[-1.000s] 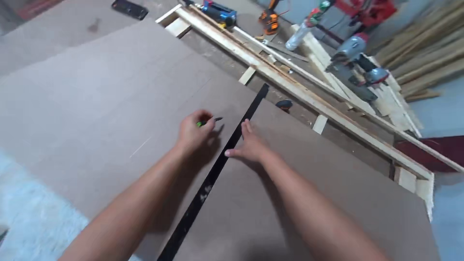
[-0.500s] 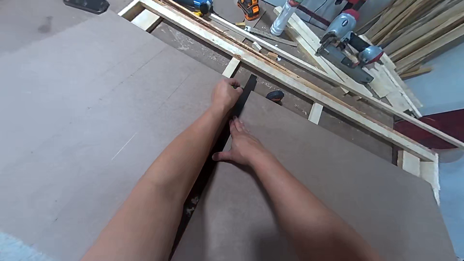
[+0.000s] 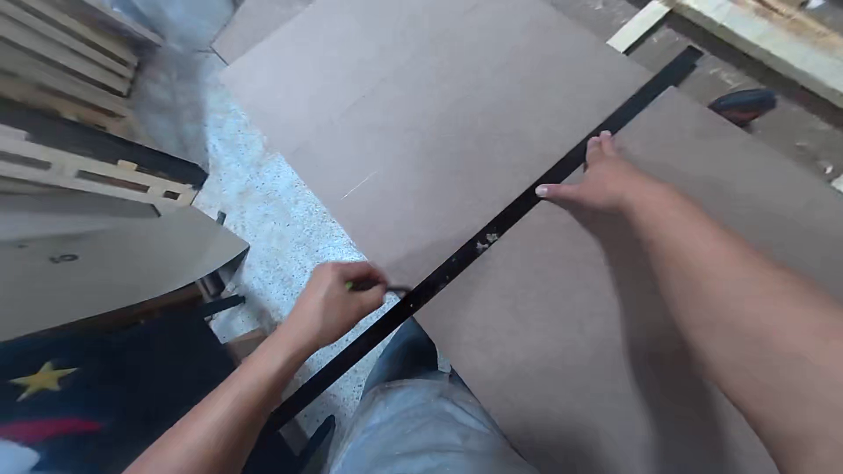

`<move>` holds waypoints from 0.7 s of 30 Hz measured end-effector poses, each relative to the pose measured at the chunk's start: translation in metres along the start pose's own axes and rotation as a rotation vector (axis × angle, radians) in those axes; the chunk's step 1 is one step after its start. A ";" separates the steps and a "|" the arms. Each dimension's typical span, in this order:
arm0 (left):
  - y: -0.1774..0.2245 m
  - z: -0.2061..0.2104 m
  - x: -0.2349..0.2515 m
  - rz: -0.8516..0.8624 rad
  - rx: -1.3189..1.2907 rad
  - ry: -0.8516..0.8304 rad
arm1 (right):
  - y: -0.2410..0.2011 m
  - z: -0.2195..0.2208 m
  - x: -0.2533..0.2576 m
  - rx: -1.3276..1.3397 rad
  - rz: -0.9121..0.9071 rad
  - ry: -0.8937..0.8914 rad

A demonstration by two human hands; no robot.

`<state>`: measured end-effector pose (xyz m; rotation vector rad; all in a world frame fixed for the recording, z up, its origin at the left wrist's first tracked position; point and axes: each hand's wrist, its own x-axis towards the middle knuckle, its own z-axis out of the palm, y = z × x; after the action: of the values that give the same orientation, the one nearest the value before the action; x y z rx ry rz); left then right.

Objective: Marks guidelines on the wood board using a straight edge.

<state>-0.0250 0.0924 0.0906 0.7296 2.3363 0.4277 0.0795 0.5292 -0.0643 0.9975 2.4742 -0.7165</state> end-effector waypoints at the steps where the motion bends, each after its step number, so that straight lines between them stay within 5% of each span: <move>1: -0.016 -0.010 -0.030 -0.059 0.041 0.018 | -0.001 -0.002 0.000 -0.017 0.009 -0.006; 5: -0.057 -0.030 -0.112 -0.199 -0.075 0.283 | 0.000 -0.004 -0.001 -0.058 0.015 -0.019; 8: -0.069 -0.004 -0.126 -0.162 -0.248 0.408 | -0.001 0.008 -0.041 -0.057 -0.016 -0.023; 16: -0.073 0.137 -0.106 0.000 -0.305 -0.225 | -0.023 0.104 -0.245 0.048 0.011 0.097; 21: -0.018 0.180 -0.137 0.017 -0.296 -0.347 | 0.046 0.120 -0.301 0.072 0.152 0.081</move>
<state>0.1747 0.0158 0.0158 0.6249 1.8933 0.5888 0.3343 0.3285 -0.0204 1.2498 2.4227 -0.7338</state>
